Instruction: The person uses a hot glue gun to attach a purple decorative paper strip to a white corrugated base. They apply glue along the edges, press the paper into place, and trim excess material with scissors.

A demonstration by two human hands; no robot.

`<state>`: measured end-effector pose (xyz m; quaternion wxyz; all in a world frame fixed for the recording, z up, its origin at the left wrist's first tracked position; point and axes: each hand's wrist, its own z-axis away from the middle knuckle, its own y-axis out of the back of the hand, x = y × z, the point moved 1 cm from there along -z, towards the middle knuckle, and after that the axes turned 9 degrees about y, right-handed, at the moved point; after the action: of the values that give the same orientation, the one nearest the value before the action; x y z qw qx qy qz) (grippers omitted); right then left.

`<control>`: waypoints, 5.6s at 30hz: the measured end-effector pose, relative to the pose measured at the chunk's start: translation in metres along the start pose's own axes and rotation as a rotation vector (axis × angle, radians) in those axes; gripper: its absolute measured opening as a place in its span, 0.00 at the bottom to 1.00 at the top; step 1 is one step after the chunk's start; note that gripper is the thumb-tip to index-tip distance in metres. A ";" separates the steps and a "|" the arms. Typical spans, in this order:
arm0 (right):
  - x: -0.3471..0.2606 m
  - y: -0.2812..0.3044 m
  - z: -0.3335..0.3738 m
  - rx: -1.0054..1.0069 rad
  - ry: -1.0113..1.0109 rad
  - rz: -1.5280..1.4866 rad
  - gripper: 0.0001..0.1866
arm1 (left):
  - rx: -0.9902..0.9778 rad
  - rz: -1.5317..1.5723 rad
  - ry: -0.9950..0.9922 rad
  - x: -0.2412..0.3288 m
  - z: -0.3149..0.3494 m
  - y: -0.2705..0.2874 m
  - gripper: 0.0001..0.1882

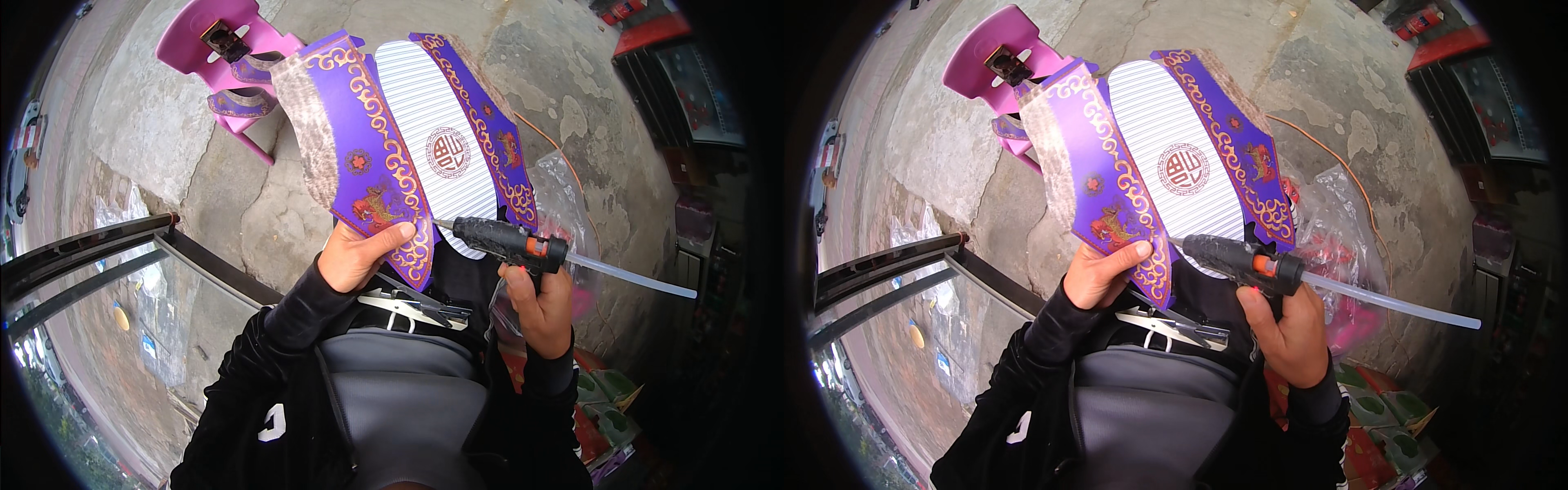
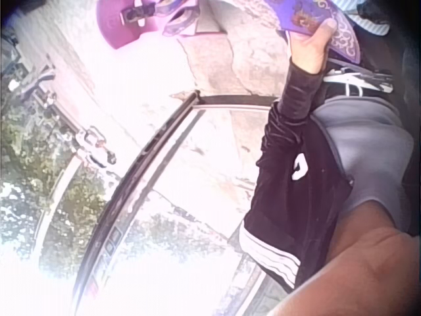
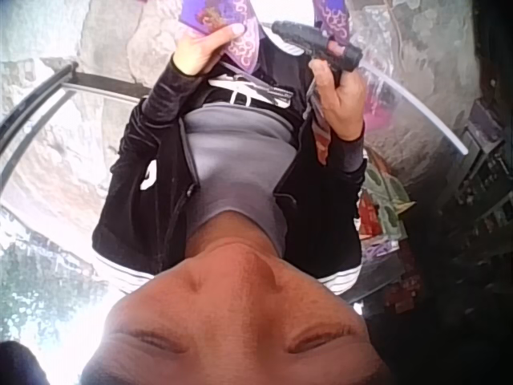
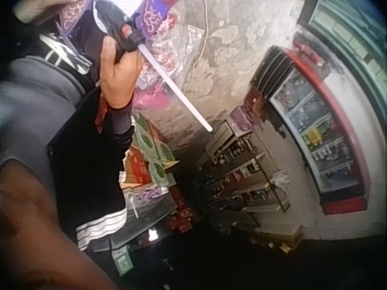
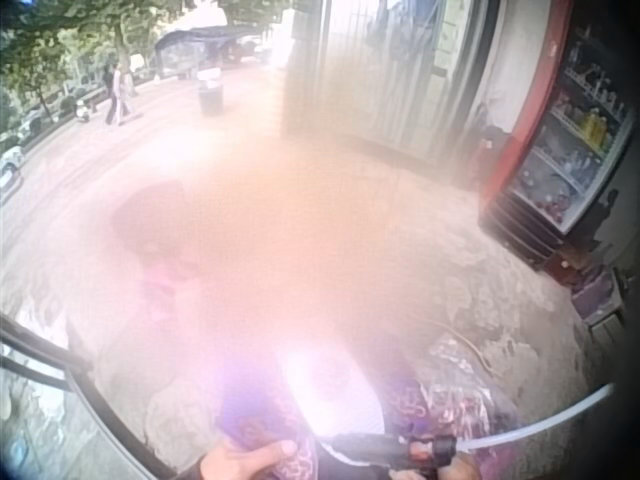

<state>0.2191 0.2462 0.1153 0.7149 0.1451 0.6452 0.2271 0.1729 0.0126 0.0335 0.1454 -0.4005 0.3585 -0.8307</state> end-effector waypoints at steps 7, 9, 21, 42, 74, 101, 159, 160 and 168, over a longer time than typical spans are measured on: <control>-0.001 0.002 0.001 -0.009 0.029 0.025 0.12 | -0.011 0.005 -0.004 0.000 -0.001 0.001 0.19; -0.002 0.002 0.002 -0.007 0.026 0.024 0.12 | -0.016 0.012 0.005 0.000 -0.001 0.001 0.19; -0.008 0.007 0.007 -0.038 0.046 0.057 0.13 | 0.000 0.030 0.016 0.001 -0.002 -0.001 0.20; -0.008 0.006 0.006 0.001 0.114 0.070 0.14 | -0.005 0.046 0.036 0.001 -0.002 0.002 0.19; -0.010 0.009 0.017 -0.060 0.133 0.034 0.16 | -0.034 0.200 0.135 0.007 -0.001 -0.001 0.14; -0.016 0.013 0.017 -0.102 0.121 0.072 0.16 | -0.040 0.233 0.139 0.007 -0.001 0.002 0.17; 0.158 -0.025 -0.185 0.297 0.606 0.611 0.18 | -0.021 0.324 -0.125 0.064 -0.019 0.022 0.16; 0.142 -0.019 -0.187 0.345 0.562 0.517 0.15 | -0.036 0.315 -0.143 0.066 -0.020 0.019 0.15; -0.005 -0.029 -0.094 -0.817 -0.161 -1.072 0.47 | -0.220 0.313 -0.122 0.083 -0.025 -0.002 0.19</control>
<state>0.1301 0.2106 0.0933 0.7719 -0.4603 0.4350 0.0553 0.1009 -0.0176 0.0708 0.2496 -0.4029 0.4957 -0.7278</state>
